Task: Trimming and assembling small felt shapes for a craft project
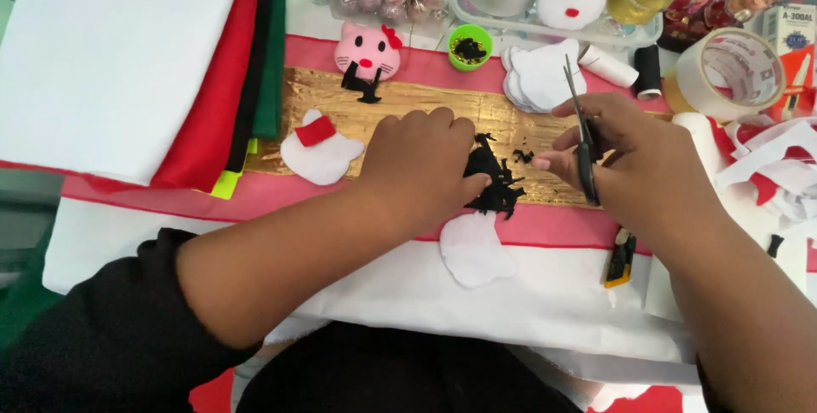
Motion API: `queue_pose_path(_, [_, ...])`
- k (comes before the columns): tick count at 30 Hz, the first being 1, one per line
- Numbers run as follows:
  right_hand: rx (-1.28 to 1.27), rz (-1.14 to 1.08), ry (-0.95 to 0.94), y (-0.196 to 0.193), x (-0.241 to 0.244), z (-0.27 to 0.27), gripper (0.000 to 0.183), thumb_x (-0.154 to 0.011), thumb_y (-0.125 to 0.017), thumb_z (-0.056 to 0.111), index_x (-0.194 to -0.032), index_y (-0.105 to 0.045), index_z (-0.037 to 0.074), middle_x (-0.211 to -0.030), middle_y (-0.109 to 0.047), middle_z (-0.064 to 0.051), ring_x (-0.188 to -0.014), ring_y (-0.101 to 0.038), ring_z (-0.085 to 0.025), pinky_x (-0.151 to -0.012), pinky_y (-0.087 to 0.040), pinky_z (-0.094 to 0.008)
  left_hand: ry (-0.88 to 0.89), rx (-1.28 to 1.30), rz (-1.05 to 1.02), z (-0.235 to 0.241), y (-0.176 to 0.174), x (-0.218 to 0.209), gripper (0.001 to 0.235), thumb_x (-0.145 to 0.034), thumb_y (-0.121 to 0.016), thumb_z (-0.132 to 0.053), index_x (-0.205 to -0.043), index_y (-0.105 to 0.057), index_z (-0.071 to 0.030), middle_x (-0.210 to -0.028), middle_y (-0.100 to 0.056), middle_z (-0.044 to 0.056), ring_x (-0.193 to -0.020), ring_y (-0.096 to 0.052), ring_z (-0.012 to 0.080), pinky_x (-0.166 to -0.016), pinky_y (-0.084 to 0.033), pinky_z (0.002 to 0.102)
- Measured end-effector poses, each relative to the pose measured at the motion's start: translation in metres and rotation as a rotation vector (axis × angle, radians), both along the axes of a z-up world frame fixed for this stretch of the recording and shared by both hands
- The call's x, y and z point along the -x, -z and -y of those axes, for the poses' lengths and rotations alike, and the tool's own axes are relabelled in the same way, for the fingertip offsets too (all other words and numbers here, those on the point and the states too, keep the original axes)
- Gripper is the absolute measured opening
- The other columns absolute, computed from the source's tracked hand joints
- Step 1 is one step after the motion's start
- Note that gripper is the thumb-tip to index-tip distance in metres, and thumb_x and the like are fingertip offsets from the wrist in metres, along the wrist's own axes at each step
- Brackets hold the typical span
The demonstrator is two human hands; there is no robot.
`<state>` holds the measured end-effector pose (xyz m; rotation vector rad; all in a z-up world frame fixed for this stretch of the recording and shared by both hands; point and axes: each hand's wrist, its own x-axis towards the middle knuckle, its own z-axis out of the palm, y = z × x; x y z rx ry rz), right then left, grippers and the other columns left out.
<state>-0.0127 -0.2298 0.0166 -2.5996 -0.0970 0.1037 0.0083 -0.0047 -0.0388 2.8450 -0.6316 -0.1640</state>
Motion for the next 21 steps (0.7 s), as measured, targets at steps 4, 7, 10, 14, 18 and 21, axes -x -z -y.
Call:
queue_pose_path(4, [-0.090, -0.020, -0.042, 0.004, 0.004, -0.007, 0.039, -0.081, -0.087, 0.026, -0.113, -0.069, 0.014, -0.093, -0.076, 0.001, -0.078, -0.070, -0.011, -0.073, -0.054, -0.026, 0.081, 0.129, 0.121, 0.005, 0.019, 0.004, 0.022, -0.086, -0.062, -0.036, -0.086, -0.071, -0.016, -0.086, -0.067, 0.005, -0.080, -0.065, 0.0354, -0.066, -0.046, 0.050])
queue_pose_path(7, [-0.180, 0.111, -0.209, 0.020, 0.008, -0.008, 0.022, -0.087, -0.077, 0.011, -0.108, -0.070, 0.009, -0.103, -0.073, -0.002, -0.081, -0.065, -0.012, -0.068, -0.052, -0.026, 0.171, 0.294, 0.276, 0.006, 0.023, 0.008, 0.019, -0.083, -0.063, -0.031, -0.076, -0.063, -0.014, -0.076, -0.061, 0.006, -0.073, -0.060, 0.0376, -0.055, -0.039, 0.052])
queue_pose_path(10, [-0.272, 0.086, -0.179, 0.029, 0.011, -0.011, 0.026, -0.084, -0.081, 0.011, -0.107, -0.069, 0.010, -0.102, -0.073, 0.000, -0.087, -0.067, -0.009, -0.072, -0.054, -0.024, 0.201, 0.359, 0.260, 0.005, 0.024, 0.006, 0.019, -0.089, -0.063, -0.030, -0.079, -0.066, -0.015, -0.079, -0.065, 0.004, -0.074, -0.062, 0.0347, -0.056, -0.041, 0.051])
queue_pose_path(14, [-0.321, 0.056, -0.175, 0.039, 0.011, -0.009, 0.032, -0.083, -0.081, 0.009, -0.112, -0.067, 0.012, -0.107, -0.072, -0.001, -0.095, -0.067, -0.011, -0.080, -0.054, -0.026, 0.226, 0.462, 0.250, 0.003, 0.025, 0.004, 0.019, -0.091, -0.061, -0.028, -0.077, -0.067, -0.016, -0.078, -0.063, 0.001, -0.077, -0.063, 0.0335, -0.063, -0.039, 0.051])
queue_pose_path(18, [-0.424, 0.013, -0.138, 0.038, 0.013, -0.007, 0.026, -0.082, -0.079, 0.001, -0.103, -0.067, 0.010, -0.096, -0.069, 0.000, -0.081, -0.062, -0.010, -0.077, -0.054, -0.024, 0.274, 0.572, 0.393, 0.002, 0.022, 0.009, 0.022, -0.089, -0.066, -0.026, -0.070, -0.063, -0.016, -0.071, -0.060, -0.003, -0.072, -0.061, 0.0284, -0.062, -0.034, 0.047])
queue_pose_path(21, [-0.514, 0.047, -0.115, 0.037, 0.019, -0.003, 0.027, -0.084, -0.080, 0.002, -0.107, -0.066, 0.008, -0.102, -0.071, -0.004, -0.090, -0.065, -0.011, -0.081, -0.054, -0.024, 0.280, 0.521, 0.300, 0.000, 0.016, 0.009, 0.030, -0.096, -0.062, -0.037, -0.073, -0.066, -0.018, -0.071, -0.060, -0.005, -0.074, -0.063, 0.0258, -0.069, -0.037, 0.046])
